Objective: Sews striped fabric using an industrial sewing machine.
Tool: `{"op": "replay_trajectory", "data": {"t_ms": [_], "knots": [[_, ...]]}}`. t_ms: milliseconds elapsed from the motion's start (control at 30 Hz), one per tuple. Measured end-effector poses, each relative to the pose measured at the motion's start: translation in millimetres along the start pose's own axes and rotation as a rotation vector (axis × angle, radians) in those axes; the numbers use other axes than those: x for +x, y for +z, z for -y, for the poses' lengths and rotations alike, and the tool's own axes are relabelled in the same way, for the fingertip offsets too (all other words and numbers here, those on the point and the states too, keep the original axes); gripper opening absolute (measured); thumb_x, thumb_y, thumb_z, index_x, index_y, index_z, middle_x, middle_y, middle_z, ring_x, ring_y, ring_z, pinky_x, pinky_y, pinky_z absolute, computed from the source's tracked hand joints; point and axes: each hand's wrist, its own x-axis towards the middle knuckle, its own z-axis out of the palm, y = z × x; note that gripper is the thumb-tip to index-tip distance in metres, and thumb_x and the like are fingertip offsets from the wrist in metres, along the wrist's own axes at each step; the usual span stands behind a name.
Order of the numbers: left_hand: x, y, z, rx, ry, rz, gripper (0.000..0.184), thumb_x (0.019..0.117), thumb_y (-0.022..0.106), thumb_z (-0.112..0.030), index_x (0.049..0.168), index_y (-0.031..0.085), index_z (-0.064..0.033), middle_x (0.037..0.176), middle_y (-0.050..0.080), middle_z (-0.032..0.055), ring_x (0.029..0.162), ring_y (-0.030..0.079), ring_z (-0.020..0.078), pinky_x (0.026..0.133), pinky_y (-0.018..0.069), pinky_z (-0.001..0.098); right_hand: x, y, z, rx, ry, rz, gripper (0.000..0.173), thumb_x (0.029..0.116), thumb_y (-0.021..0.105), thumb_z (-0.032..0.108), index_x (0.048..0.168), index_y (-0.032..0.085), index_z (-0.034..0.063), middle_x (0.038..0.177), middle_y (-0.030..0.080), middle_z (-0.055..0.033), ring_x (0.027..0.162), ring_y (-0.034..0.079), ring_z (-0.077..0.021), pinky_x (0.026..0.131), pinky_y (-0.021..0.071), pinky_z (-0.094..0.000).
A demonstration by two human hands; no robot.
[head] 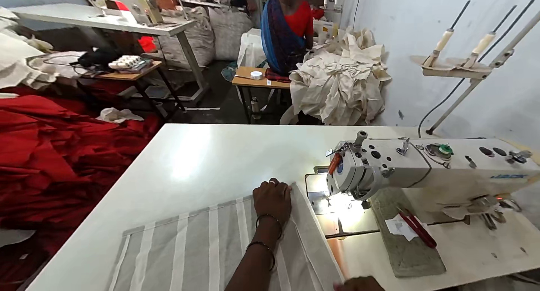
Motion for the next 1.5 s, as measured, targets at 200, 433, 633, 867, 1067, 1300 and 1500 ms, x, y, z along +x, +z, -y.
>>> {"op": "replay_trajectory", "data": {"t_ms": [200, 433, 633, 867, 1067, 1300, 1500], "knots": [[13.3, 6.5, 9.6, -0.105, 0.044, -0.063, 0.026, 0.0993, 0.066, -0.028, 0.118, 0.072, -0.0102, 0.132, 0.064, 0.0144, 0.126, 0.057, 0.0372, 0.107, 0.0383, 0.0586, 81.2, 98.6, -8.8, 0.145, 0.066, -0.353, 0.021, 0.0936, 0.07, 0.024, 0.097, 0.079, 0.006, 0.092, 0.073, -0.0091, 0.083, 0.072, -0.0196, 0.071, 0.0613, -0.0305], [18.0, 13.1, 21.5, -0.028, 0.1, -0.143, 0.019, 0.0994, 0.065, -0.031, 0.107, 0.081, -0.0238, 0.148, 0.059, 0.0022, 0.151, 0.034, 0.0369, 0.118, 0.0052, 0.0725, 77.3, 102.0, 1.4, -0.129, 0.125, -0.275, 0.022, 0.0904, 0.069, 0.026, 0.093, 0.078, 0.0054, 0.088, 0.07, -0.0105, 0.077, 0.072, -0.0234, 0.061, 0.0596, -0.0321], [8.5, -18.6, 22.6, 0.052, 0.011, 0.176, 0.036, 0.1, 0.053, -0.043, 0.131, 0.07, -0.0409, 0.162, 0.043, -0.0049, 0.159, 0.006, 0.0375, 0.114, -0.0125, 0.0759, 84.9, 82.6, 6.7, -0.175, 0.118, -0.267, 0.023, 0.0835, 0.068, 0.003, 0.105, 0.078, 0.0007, 0.088, 0.072, -0.0154, 0.077, 0.073, -0.0279, 0.063, 0.0612, -0.0353], [10.8, -23.2, 18.0, 0.125, -0.027, 0.285, 0.04, 0.1066, 0.041, -0.047, 0.141, 0.06, -0.0469, 0.165, 0.036, -0.0104, 0.16, 0.003, 0.0356, 0.113, -0.0127, 0.0768, 78.7, 70.9, 10.5, -0.129, 0.064, -0.069, 0.023, 0.0837, 0.068, 0.0, 0.104, 0.079, 0.0021, 0.093, 0.07, -0.0171, 0.082, 0.072, -0.0312, 0.065, 0.0608, -0.0387], [8.9, -26.6, 18.7, 0.064, -0.051, 0.342, 0.04, 0.1076, 0.043, -0.041, 0.144, 0.057, -0.0456, 0.168, 0.031, -0.0076, 0.159, 0.013, 0.0359, 0.118, 0.0004, 0.0745, 66.1, 88.7, -2.1, -0.14, 0.0, -0.162, 0.03, 0.084, 0.067, 0.001, 0.111, 0.078, 0.0056, 0.094, 0.071, -0.0124, 0.082, 0.071, -0.026, 0.068, 0.0603, -0.0336], [-76.0, 14.2, 16.1, 0.059, 0.177, 0.062, 0.118, 0.0635, 0.038, -0.104, 0.156, 0.046, -0.0316, 0.169, 0.029, 0.005, 0.156, 0.012, 0.0476, 0.11, 0.0008, 0.0848, 26.7, 36.4, -4.7, 0.087, 0.059, 0.217, 0.027, 0.0937, 0.061, 0.004, 0.117, 0.076, 0.0025, 0.1, 0.072, -0.0201, 0.089, 0.073, -0.0358, 0.073, 0.0615, -0.0485], [-142.7, 55.0, -36.4, -0.001, 0.486, -0.085, 0.103, 0.0706, 0.04, -0.098, 0.15, 0.054, -0.0335, 0.163, 0.042, 0.0074, 0.152, 0.029, 0.0448, 0.11, 0.01, 0.0843, 2.4, -2.4, -59.5, 0.116, 0.108, 0.045, 0.025, 0.0944, 0.071, 0.03, 0.106, 0.079, 0.01, 0.098, 0.075, -0.0112, 0.09, 0.073, -0.0288, 0.073, 0.0617, -0.0457]]}}
